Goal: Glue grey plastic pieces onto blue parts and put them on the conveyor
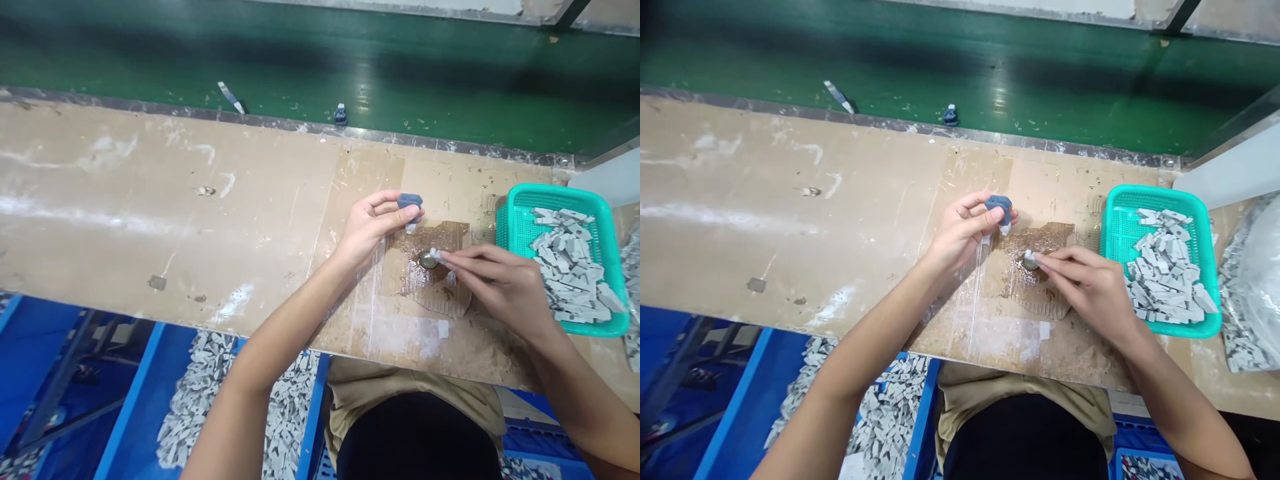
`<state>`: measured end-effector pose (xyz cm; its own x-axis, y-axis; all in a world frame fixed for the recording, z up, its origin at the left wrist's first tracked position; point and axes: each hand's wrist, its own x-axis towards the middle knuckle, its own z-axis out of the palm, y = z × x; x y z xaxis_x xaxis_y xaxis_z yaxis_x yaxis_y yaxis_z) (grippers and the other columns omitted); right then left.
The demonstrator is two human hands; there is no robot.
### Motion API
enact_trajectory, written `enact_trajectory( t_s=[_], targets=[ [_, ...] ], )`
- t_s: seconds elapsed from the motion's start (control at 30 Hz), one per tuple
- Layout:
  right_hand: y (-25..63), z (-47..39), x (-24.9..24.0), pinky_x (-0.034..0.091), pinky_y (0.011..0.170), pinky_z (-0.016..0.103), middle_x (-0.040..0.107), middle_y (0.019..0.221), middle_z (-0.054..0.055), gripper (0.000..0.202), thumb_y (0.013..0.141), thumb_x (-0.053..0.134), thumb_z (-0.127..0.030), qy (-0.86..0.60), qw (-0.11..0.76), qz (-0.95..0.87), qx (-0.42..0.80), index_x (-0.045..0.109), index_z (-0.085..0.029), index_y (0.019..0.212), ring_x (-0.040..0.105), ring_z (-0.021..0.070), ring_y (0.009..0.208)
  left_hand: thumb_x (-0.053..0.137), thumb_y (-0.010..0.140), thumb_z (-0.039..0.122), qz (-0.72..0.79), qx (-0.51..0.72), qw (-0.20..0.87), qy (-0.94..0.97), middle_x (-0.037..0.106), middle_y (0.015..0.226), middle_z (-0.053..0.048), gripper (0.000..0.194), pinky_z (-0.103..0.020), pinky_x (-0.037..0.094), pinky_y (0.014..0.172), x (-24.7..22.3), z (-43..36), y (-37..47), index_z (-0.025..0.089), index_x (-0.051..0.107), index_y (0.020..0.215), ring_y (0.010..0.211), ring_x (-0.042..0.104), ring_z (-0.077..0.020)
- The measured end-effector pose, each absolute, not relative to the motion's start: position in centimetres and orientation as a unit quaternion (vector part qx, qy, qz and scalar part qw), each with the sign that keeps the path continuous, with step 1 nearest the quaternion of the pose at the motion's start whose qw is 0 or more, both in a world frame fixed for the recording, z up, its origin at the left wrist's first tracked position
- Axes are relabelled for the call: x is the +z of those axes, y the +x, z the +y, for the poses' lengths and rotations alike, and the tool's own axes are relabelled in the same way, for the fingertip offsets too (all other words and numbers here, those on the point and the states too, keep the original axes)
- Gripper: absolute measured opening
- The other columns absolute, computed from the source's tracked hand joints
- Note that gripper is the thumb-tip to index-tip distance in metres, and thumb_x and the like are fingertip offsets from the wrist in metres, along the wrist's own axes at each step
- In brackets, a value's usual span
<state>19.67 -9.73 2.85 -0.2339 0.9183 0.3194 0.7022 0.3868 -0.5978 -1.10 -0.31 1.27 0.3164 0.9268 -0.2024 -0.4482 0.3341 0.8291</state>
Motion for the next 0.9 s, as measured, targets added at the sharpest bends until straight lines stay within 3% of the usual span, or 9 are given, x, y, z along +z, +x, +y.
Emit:
enact_trajectory(
  t_s=[0.13, 0.23, 0.53, 0.9],
  targets=[
    [19.9, -10.0, 3.3, 0.06, 0.076, 0.034, 0.075, 0.1, 0.0, 0.035, 0.091, 0.069, -0.017, -0.568, 0.427, -0.696, 0.101, 0.074, -0.041, 0.117, 0.071, 0.019, 0.087, 0.093, 0.057, 0.02, 0.355, 0.415, 0.729, 0.412, 0.077, 0.084, -0.006, 0.032, -0.032, 0.061, 0.08, 1.3, -1.1, -0.8, 0.016, 0.074, 0.082, 0.079, 0.075, -0.0192],
    [19.9, -10.1, 3.3, 0.06, 0.075, 0.033, 0.074, 0.102, 0.0, 0.042, 0.09, 0.069, -0.013, -0.542, 0.453, -0.701, 0.093, 0.072, -0.042, 0.12, 0.071, 0.0183, 0.088, 0.092, 0.057, 0.019, 0.341, 0.387, 0.73, 0.448, 0.078, 0.087, -0.007, 0.031, -0.036, 0.062, 0.085, 1.3, -1.9, -0.5, 0.016, 0.075, 0.083, 0.082, 0.076, -0.0217],
    [20.1, -10.0, 3.0, 0.059, 0.075, 0.027, 0.07, 0.108, 0.002, 0.053, 0.091, 0.065, -0.006, -0.471, 0.441, -0.747, 0.161, 0.065, -0.039, 0.132, 0.068, 0.0147, 0.091, 0.089, 0.057, 0.015, 0.325, 0.335, 0.743, 0.48, 0.08, 0.089, -0.007, 0.031, -0.033, 0.063, 0.09, 2.2, -2.9, -0.3, 0.013, 0.075, 0.085, 0.088, 0.077, -0.0212],
    [20.5, -9.5, 2.9, 0.056, 0.071, 0.023, 0.065, 0.099, 0.003, 0.049, 0.092, 0.063, -0.004, -0.456, 0.406, -0.757, 0.235, 0.068, -0.034, 0.13, 0.065, 0.0121, 0.085, 0.089, 0.054, 0.015, 0.365, 0.352, 0.732, 0.454, 0.08, 0.087, -0.005, 0.03, -0.033, 0.065, 0.088, 1.8, -3.8, 0.3, 0.015, 0.077, 0.082, 0.084, 0.078, -0.0203]
  ],
)
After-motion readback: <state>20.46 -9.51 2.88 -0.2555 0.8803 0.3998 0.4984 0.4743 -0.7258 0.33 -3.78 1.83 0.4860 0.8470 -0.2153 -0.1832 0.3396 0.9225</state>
